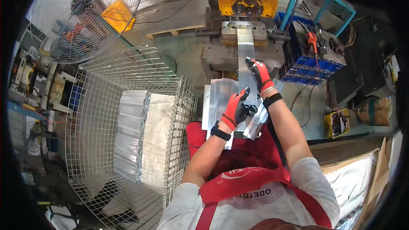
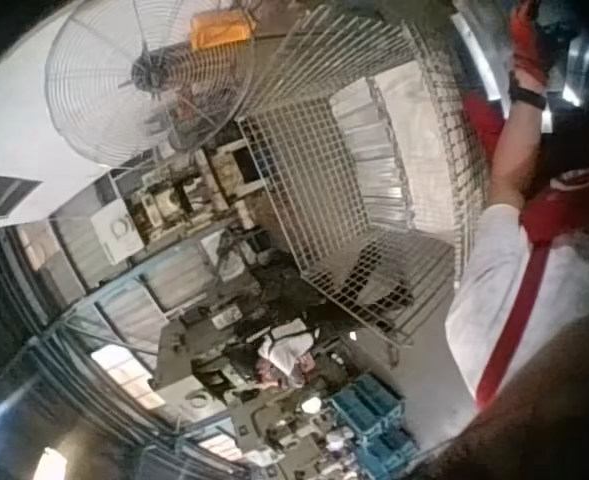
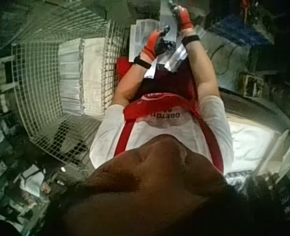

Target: Manually stamping metal strips using a press and then bundling the finished parts with plastic wrap.

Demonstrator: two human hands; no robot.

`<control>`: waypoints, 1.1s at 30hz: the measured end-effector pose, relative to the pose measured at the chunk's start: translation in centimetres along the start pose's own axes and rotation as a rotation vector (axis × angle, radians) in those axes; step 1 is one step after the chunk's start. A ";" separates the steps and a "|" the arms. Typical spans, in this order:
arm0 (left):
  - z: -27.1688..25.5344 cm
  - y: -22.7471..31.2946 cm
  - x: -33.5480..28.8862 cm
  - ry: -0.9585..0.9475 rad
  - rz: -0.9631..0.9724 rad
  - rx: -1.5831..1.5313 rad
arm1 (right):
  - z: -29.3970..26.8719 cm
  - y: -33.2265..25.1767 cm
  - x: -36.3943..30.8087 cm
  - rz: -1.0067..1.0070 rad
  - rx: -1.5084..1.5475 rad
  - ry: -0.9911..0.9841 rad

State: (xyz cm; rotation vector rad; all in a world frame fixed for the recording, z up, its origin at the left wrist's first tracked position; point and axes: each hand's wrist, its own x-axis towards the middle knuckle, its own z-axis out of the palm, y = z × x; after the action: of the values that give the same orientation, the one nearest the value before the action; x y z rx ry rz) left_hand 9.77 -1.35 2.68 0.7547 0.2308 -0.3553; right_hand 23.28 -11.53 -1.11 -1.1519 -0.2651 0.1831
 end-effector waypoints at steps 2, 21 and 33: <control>0.2 0.1 0.0 0.012 -0.003 -0.044 | -0.2 -0.1 0.4 0.040 -0.007 0.037; -0.7 0.3 0.3 -0.044 -0.103 -0.059 | 0.9 -0.5 0.1 -0.053 -0.224 0.155; -1.1 -0.3 0.3 -0.106 -0.061 -0.058 | 1.7 -1.3 -0.2 0.043 0.005 0.201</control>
State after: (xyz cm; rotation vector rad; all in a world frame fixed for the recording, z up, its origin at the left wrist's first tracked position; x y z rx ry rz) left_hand 9.85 -0.84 1.67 0.6705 0.1643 -0.4434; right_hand 22.62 -10.63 0.69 -1.1622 -0.0617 0.1048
